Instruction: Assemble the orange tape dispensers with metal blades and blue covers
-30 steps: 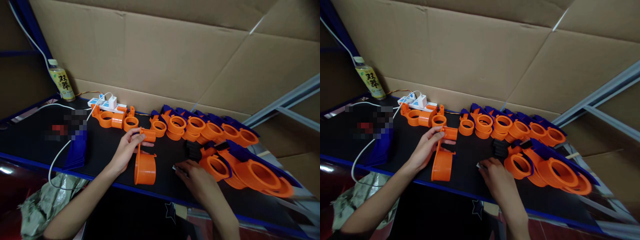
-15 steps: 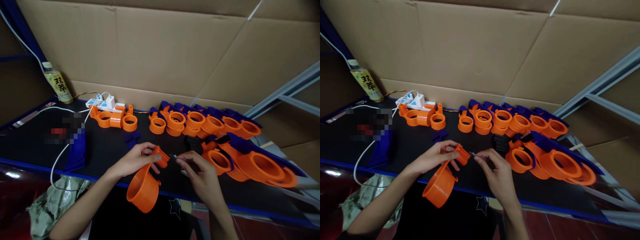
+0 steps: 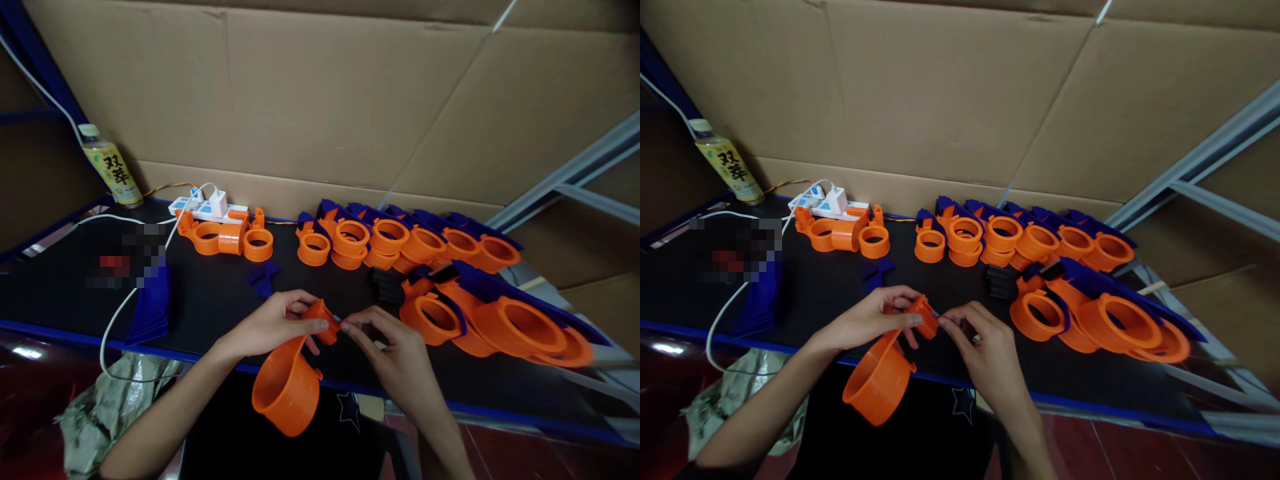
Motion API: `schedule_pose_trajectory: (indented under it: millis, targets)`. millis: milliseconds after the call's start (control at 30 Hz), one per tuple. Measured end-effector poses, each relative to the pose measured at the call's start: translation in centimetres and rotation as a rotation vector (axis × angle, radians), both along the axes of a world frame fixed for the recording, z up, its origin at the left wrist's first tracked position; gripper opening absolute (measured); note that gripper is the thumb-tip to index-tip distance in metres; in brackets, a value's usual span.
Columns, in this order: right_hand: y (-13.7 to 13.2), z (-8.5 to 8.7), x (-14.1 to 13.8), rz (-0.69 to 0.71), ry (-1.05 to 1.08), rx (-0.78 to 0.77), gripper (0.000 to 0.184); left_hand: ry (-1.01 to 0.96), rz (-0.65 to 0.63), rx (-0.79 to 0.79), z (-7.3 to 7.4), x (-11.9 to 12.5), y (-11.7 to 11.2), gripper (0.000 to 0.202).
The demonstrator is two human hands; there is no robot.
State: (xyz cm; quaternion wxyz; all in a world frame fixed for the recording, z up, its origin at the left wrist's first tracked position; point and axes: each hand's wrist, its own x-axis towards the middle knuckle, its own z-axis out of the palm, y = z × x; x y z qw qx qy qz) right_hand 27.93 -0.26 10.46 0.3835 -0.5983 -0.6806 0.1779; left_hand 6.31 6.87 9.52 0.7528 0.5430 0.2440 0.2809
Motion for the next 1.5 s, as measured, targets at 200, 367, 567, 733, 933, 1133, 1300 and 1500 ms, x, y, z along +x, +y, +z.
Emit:
schedule_pose_trajectory:
  millis: [200,367,567,733,933,1133,1300,1500]
  targets:
    - [0.5,-0.8,-1.4,-0.038,-0.012,0.069,0.020,-0.016,-0.022,-0.013,-0.3,0.4,-0.3,0.037]
    - [1.0,-1.7,-2.4,-0.112,0.025,0.203,0.014,-0.001,0.006,-0.028,-0.4,0.3,0.0,0.036]
    - [1.8,-1.7,-3.5,-0.108,-0.108,0.321,0.034,0.039,0.192,-0.033,0.9,-1.6,1.3,0.043]
    - [2.3,-2.6,-4.7,0.164,-0.315,0.131,0.043,-0.046,0.466,-0.092,1.8,-4.4,2.8,0.036]
    - [2.5,-3.7,-5.2,0.205,-0.443,0.043,0.038,-0.091,0.569,-0.060,1.8,-5.6,3.7,0.030]
    - [2.7,-3.8,-4.7,0.134,-0.287,0.061,0.029,-0.058,0.525,-0.092,1.9,-4.9,3.3,0.034]
    - [3.1,-3.7,-3.8,-0.048,-0.180,0.022,0.028,-0.036,0.471,-0.103,1.9,-4.3,3.0,0.029]
    - [3.5,-4.3,-3.6,-0.159,-0.359,-0.007,0.034,-0.056,0.416,-0.119,2.1,-4.3,3.0,0.022]
